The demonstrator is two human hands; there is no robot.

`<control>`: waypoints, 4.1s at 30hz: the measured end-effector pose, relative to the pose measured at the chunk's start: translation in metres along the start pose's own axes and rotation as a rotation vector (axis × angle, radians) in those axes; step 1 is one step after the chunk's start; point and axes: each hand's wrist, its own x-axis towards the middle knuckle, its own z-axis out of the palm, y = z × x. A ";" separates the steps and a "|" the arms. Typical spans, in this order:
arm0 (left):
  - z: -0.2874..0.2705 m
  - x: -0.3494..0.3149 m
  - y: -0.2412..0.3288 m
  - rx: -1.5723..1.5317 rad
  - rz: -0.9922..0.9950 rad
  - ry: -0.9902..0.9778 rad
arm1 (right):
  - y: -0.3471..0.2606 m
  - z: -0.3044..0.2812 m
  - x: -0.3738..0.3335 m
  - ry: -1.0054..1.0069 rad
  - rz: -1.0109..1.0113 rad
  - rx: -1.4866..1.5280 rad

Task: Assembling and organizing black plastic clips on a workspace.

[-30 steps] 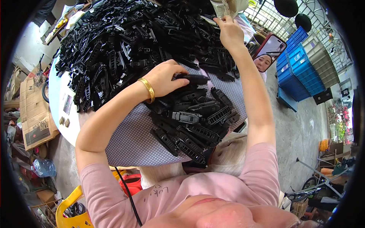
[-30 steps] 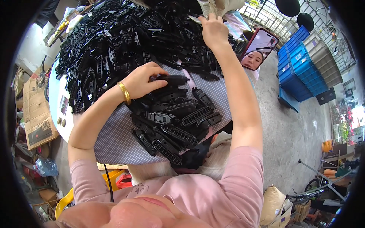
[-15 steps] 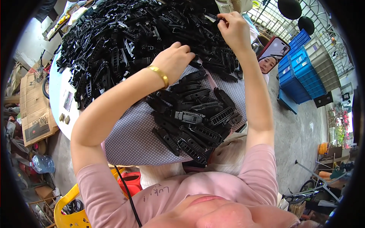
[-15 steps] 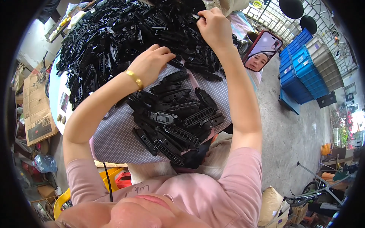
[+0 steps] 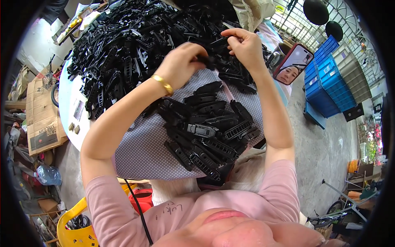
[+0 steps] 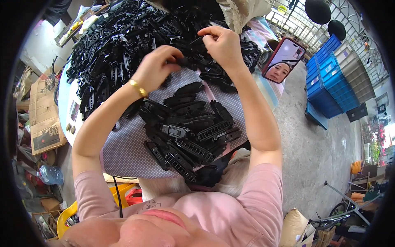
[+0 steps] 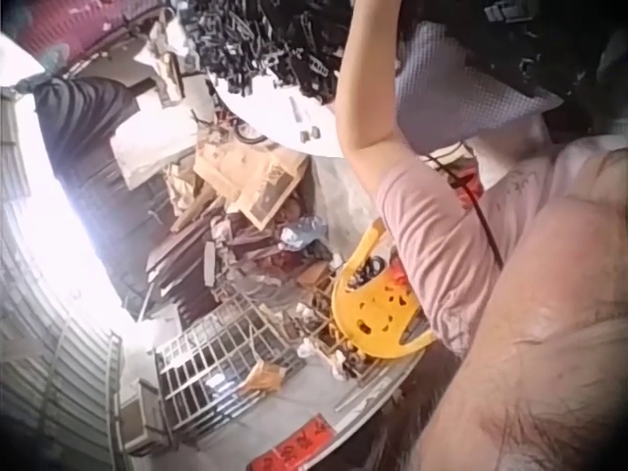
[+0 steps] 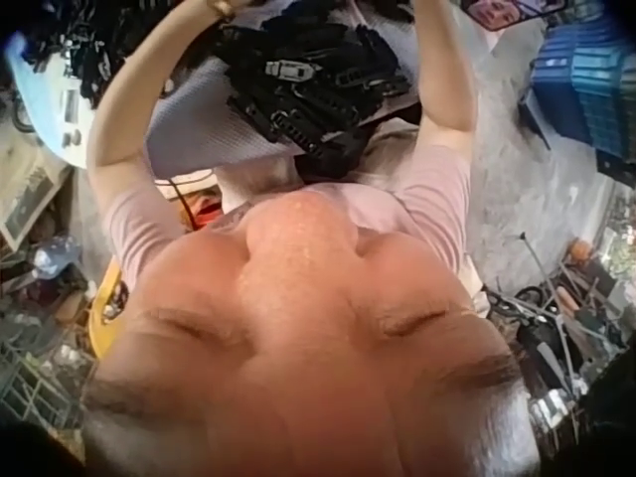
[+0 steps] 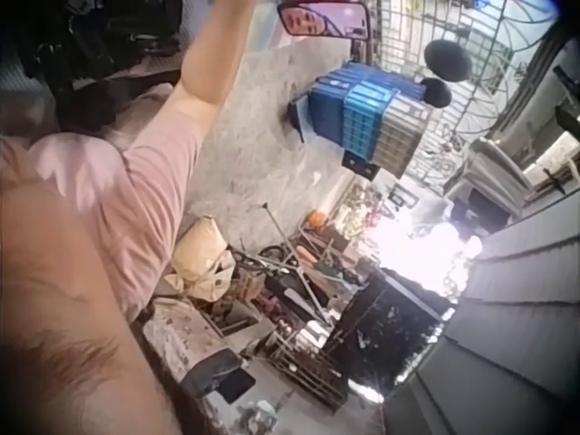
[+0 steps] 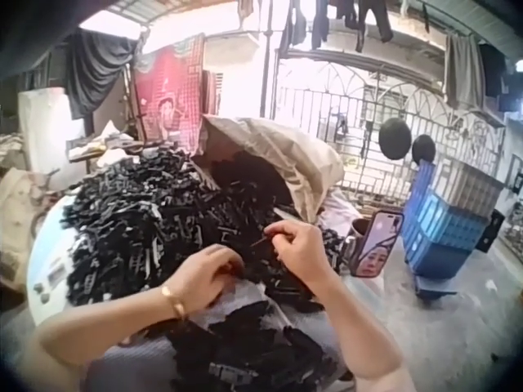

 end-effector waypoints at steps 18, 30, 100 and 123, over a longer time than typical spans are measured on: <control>-0.009 -0.018 0.000 -1.219 -0.505 0.190 | -0.040 0.047 -0.028 -0.265 0.033 0.430; -0.008 -0.019 -0.023 -0.737 -0.359 0.277 | -0.038 0.041 -0.029 -0.265 -0.073 0.288; -0.004 -0.024 -0.034 0.561 0.100 -0.077 | 0.062 -0.011 0.020 0.159 -0.201 -0.573; -0.021 -0.012 -0.023 -0.755 -0.248 0.329 | -0.025 0.032 -0.019 -0.435 0.006 0.534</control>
